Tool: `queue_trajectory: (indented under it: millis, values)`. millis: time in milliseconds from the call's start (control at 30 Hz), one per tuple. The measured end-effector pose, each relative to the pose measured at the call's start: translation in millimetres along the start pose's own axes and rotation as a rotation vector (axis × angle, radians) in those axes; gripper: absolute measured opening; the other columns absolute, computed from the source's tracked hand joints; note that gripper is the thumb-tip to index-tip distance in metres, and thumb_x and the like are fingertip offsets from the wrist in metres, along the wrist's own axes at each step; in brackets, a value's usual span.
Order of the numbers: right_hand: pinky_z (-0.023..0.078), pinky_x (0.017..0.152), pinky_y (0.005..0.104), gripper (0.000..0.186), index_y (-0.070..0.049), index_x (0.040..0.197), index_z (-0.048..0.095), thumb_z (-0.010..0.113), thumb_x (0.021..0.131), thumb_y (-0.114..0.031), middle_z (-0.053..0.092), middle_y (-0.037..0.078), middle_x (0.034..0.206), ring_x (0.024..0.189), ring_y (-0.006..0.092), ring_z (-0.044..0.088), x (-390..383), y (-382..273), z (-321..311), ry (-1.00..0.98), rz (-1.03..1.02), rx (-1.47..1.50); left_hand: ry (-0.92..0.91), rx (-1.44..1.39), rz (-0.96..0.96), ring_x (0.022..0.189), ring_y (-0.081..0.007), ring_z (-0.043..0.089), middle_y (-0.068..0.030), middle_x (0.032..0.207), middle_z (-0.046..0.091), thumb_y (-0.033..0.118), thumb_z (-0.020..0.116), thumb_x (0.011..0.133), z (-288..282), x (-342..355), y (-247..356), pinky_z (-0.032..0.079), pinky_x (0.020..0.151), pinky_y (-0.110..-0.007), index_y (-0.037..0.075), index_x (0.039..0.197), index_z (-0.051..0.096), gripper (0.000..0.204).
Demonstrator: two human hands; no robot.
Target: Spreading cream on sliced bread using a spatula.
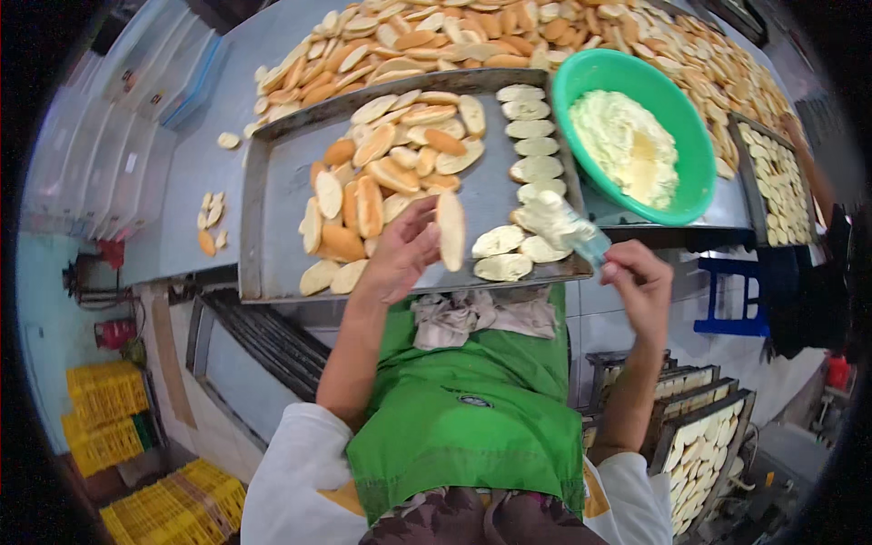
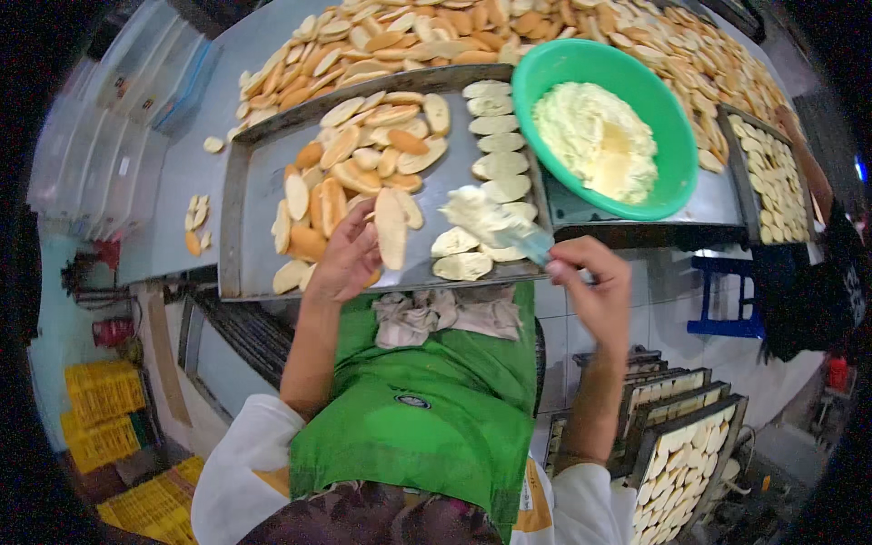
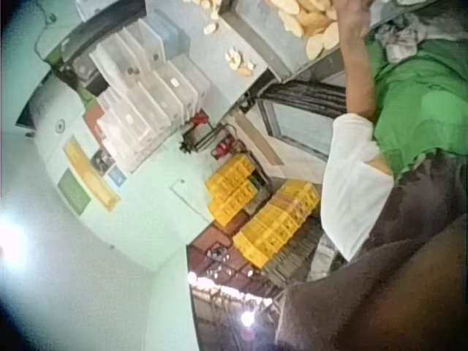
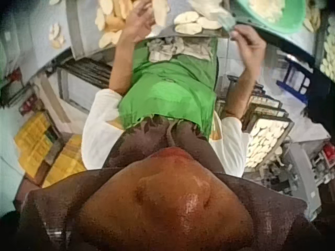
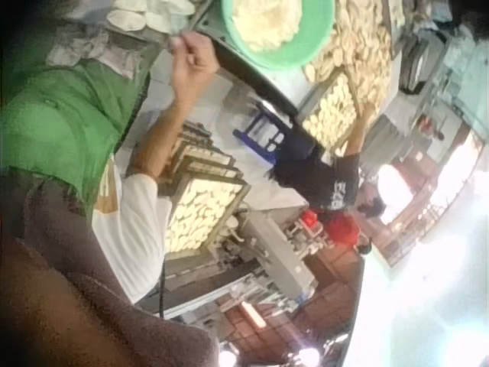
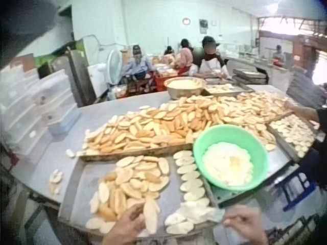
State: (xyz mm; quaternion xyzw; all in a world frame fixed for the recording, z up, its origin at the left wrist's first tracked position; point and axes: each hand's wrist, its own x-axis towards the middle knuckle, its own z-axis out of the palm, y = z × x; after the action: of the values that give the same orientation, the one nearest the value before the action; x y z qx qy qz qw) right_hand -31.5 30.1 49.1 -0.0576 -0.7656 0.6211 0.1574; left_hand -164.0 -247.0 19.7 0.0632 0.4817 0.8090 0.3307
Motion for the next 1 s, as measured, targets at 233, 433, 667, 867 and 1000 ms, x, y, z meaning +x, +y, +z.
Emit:
queue_trajectory:
  millis: [233,433,667,867,1000]
  values:
    - [0.045,0.068,0.0248,0.023,-0.002,0.086,0.067,0.067,0.065,0.007,0.061,0.008,0.083,0.078,0.0157,0.057,-5.8,14.4,80.7,0.050,-0.119,0.029,-0.122,-0.244,-0.033,0.103,-0.0167,0.053,-0.0062,0.113,0.051,0.021,0.059,0.083,18.1,-4.9,-1.2,0.053,0.080,-0.029,0.005,0.126,0.033,0.052]
    - [0.045,0.068,0.0240,0.024,-0.003,0.086,0.068,0.068,0.064,0.006,0.059,0.007,0.082,0.077,0.0153,0.057,-8.3,16.9,66.5,0.189,-0.128,-0.177,-0.095,-0.344,0.071,0.107,-0.0193,0.052,-0.0082,0.117,0.049,0.013,0.064,0.078,13.0,-3.3,8.3,0.051,0.083,-0.030,0.007,0.127,0.033,0.058]
    - [0.044,0.065,0.0244,0.020,-0.002,0.080,0.067,0.069,0.063,0.006,0.059,0.006,0.079,0.075,0.0147,0.056,-10.7,22.3,63.4,0.032,-0.098,-0.186,-0.071,-0.296,0.202,0.105,-0.0198,0.053,-0.0145,0.119,0.050,0.007,0.056,0.083,6.9,-0.2,15.8,0.050,0.085,-0.032,0.010,0.128,0.032,0.052]
    - [0.044,0.063,0.0239,0.021,-0.001,0.079,0.067,0.068,0.061,0.010,0.058,0.006,0.078,0.074,0.0151,0.055,-12.8,32.5,80.8,0.259,-0.158,-0.057,-0.060,-0.181,0.054,0.100,-0.0170,0.055,-0.0104,0.111,0.054,0.013,0.062,0.079,24.4,-3.0,3.1,0.053,0.077,-0.030,0.011,0.127,0.033,0.056]
    - [0.043,0.063,0.0238,0.020,-0.002,0.080,0.066,0.068,0.063,0.010,0.058,0.006,0.079,0.073,0.0150,0.054,-9.7,32.9,92.9,0.351,-0.188,-0.075,-0.108,-0.082,-0.018,0.092,-0.0144,0.056,-0.0059,0.102,0.054,0.013,0.067,0.076,30.8,-6.6,1.0,0.055,0.074,-0.030,0.008,0.120,0.040,0.052]
